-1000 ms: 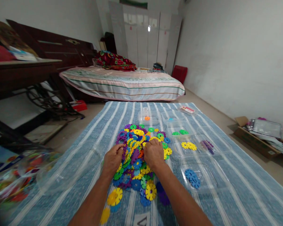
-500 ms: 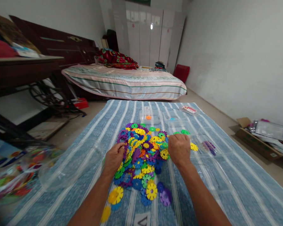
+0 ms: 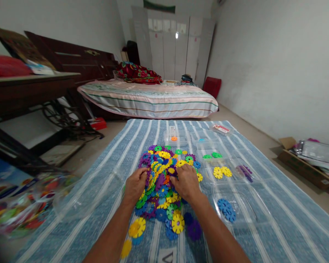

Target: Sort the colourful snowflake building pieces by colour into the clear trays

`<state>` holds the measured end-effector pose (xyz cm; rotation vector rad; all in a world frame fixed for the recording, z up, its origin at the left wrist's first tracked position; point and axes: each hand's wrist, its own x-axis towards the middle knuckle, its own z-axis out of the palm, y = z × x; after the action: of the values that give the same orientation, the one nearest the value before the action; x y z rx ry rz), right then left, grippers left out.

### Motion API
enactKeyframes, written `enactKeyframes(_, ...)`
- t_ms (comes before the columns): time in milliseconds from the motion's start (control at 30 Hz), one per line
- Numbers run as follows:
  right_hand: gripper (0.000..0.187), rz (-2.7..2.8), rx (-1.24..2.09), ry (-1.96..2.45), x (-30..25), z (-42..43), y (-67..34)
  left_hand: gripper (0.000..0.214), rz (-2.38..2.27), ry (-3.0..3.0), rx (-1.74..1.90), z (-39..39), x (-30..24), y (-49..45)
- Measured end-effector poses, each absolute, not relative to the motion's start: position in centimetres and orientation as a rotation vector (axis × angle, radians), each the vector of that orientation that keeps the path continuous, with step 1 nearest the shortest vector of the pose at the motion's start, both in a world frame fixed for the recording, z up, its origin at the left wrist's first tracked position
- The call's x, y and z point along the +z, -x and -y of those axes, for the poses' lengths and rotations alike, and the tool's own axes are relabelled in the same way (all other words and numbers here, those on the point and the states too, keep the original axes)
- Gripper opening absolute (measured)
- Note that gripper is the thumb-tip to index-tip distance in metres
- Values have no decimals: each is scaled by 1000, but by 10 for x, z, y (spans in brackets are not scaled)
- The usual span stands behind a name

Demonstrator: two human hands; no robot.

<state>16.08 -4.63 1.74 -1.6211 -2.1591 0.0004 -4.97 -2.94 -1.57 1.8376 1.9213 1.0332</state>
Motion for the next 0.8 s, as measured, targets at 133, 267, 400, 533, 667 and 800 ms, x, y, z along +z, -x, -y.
enactKeyframes(133, 17, 2160, 15, 1588, 14, 44, -156, 26, -1913, -1828, 1044, 30, -17, 50)
enactKeyframes(267, 23, 2122, 33, 1517, 7, 45, -159, 25, -1917, -1832, 1049, 29, -19, 51)
enactKeyframes(400, 29, 2011, 80, 1451, 5, 53, -163, 26, -1919, -1837, 1052, 28, -20, 50)
enactKeyframes(533, 36, 1800, 298, 1420, 9, 63, -164, 26, -1928, -1839, 1047, 28, -19, 50)
enactKeyframes(667, 39, 1204, 874, 1325, 14, 68, -163, 26, -1940, -1842, 1038, 28, -17, 49)
enactKeyframes(800, 40, 892, 1172, 1226, 18, 71, -162, 26, -1946, -1856, 1039, 26, -17, 50)
